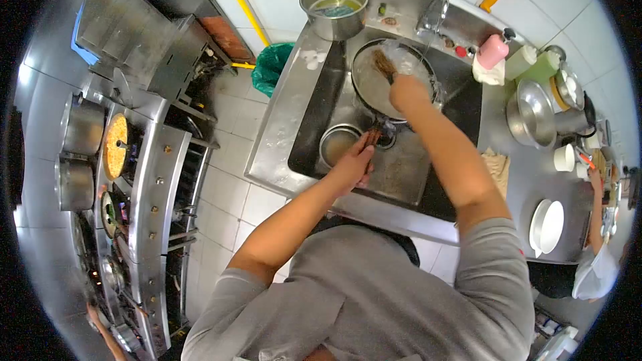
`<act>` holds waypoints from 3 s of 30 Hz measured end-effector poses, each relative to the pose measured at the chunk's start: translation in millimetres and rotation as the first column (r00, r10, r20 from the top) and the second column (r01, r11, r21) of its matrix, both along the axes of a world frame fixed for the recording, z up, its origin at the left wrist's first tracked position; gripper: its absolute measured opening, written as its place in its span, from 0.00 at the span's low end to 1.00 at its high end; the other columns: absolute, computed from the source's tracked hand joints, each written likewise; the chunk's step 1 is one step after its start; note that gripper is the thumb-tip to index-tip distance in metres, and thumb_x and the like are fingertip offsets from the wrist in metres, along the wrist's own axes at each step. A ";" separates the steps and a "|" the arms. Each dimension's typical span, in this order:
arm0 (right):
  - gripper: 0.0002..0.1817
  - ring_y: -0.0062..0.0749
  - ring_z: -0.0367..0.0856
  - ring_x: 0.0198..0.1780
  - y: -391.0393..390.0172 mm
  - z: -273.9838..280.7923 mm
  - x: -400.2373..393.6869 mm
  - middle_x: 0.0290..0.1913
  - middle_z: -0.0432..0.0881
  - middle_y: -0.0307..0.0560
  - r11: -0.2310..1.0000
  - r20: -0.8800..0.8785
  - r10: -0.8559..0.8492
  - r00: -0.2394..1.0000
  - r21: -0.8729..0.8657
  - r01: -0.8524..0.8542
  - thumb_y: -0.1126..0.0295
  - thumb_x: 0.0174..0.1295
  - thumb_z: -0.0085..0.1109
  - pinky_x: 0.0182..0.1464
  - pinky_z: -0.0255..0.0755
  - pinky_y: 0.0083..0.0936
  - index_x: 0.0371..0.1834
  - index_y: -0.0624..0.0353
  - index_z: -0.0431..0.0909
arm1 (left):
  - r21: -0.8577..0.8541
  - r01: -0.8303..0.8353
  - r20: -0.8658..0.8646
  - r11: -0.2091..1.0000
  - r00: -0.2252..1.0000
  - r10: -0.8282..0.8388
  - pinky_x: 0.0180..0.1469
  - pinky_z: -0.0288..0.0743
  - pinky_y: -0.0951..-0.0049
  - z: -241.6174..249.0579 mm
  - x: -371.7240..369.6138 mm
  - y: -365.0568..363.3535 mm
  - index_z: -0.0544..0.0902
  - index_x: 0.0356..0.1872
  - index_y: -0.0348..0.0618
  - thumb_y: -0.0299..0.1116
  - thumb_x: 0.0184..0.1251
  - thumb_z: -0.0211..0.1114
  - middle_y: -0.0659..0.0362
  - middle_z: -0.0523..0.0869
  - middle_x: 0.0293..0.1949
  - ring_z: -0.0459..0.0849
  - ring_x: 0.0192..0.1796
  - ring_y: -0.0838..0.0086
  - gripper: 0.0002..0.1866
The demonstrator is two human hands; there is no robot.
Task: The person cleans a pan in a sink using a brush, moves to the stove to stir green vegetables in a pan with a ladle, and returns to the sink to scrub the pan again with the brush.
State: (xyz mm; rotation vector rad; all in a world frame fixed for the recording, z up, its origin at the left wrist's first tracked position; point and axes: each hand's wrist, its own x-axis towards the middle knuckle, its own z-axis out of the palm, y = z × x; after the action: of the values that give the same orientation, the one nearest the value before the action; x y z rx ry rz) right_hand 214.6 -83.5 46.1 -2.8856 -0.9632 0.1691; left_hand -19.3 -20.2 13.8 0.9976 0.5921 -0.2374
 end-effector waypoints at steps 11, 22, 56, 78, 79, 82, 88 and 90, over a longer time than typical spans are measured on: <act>0.26 0.59 0.85 0.54 -11.5 13.6 -38.1 0.50 0.86 0.63 0.995 -0.145 -0.073 0.987 0.054 0.082 0.70 0.66 0.52 0.55 0.80 0.50 0.69 0.52 0.74 | 0.169 0.052 -0.029 0.984 0.998 -0.048 0.16 0.62 0.70 4.5 3.5 -13.1 0.52 0.83 0.62 0.41 0.82 0.52 0.64 0.72 0.21 0.66 0.14 0.77 0.33; 0.34 0.30 0.81 0.31 -85.3 -4.7 -8.1 0.40 0.84 0.48 0.582 -0.770 -0.215 0.601 0.393 0.712 0.58 0.67 0.67 0.26 0.74 0.30 0.74 0.57 0.71 | -0.473 -0.063 -0.078 0.879 0.997 0.030 0.25 0.67 0.76 -6.3 29.8 15.8 0.81 0.58 0.44 0.46 0.75 0.65 0.68 0.75 0.24 0.70 0.21 0.80 0.20; 0.22 0.50 0.87 0.48 -114.8 66.2 -135.4 0.43 0.86 0.58 0.982 -0.267 0.111 0.957 -0.120 -0.147 0.62 0.69 0.58 0.47 0.82 0.45 0.66 0.52 0.78 | -0.243 0.115 -0.266 0.963 0.947 -0.180 0.20 0.62 0.75 -5.2 -104.3 -26.0 0.70 0.42 0.53 0.42 0.80 0.60 0.67 0.68 0.22 0.65 0.17 0.81 0.09; 0.12 0.45 0.91 0.38 -16.3 74.1 -169.9 0.35 0.90 0.52 0.853 -0.025 0.357 0.934 -0.398 -0.337 0.68 0.69 0.54 0.36 0.84 0.40 0.45 0.60 0.87 | -0.128 0.133 -0.155 0.983 0.976 -0.153 0.22 0.70 0.70 -5.7 -102.6 -21.6 0.67 0.36 0.46 0.37 0.77 0.60 0.65 0.70 0.20 0.70 0.17 0.79 0.12; 0.12 0.45 0.91 0.38 -14.9 75.1 -173.9 0.35 0.90 0.52 0.851 -0.021 0.366 0.930 -0.397 -0.344 0.68 0.69 0.54 0.36 0.84 0.40 0.45 0.60 0.87 | -0.121 0.148 -0.136 0.982 0.977 -0.164 0.22 0.70 0.70 -8.5 -103.4 -22.9 0.67 0.36 0.47 0.37 0.77 0.60 0.65 0.70 0.20 0.71 0.17 0.79 0.12; 0.13 0.45 0.91 0.42 -9.9 75.4 -164.1 0.39 0.90 0.53 0.902 -0.050 0.289 0.956 -0.319 -0.290 0.68 0.70 0.52 0.41 0.84 0.43 0.46 0.60 0.87 | -0.148 0.173 -0.140 0.974 0.971 -0.194 0.22 0.71 0.69 -16.1 -107.1 -24.5 0.68 0.37 0.47 0.37 0.77 0.61 0.65 0.70 0.21 0.71 0.17 0.79 0.12; 0.14 0.45 0.90 0.37 -4.6 86.7 -187.3 0.34 0.88 0.52 0.832 -0.140 0.214 0.967 -0.492 -0.256 0.67 0.72 0.50 0.31 0.83 0.36 0.52 0.61 0.80 | -0.126 0.166 -0.116 0.978 0.977 -0.181 0.20 0.72 0.69 -15.2 -101.7 -24.0 0.69 0.35 0.45 0.36 0.76 0.61 0.63 0.73 0.20 0.73 0.16 0.77 0.12; 0.11 0.44 0.91 0.41 -6.2 79.0 -167.7 0.37 0.89 0.52 0.872 -0.097 0.260 0.961 -0.404 -0.277 0.67 0.69 0.54 0.39 0.84 0.40 0.44 0.58 0.85 | -0.133 0.189 -0.110 0.973 0.973 -0.204 0.20 0.72 0.69 -13.9 -105.1 -25.4 0.69 0.35 0.45 0.36 0.76 0.61 0.63 0.74 0.20 0.73 0.16 0.77 0.12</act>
State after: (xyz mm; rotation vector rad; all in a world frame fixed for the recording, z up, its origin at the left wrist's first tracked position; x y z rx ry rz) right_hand 46.9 -89.7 125.2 -3.0782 -1.4834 0.5097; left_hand -124.4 -45.5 -0.1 0.9281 0.5836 -0.5085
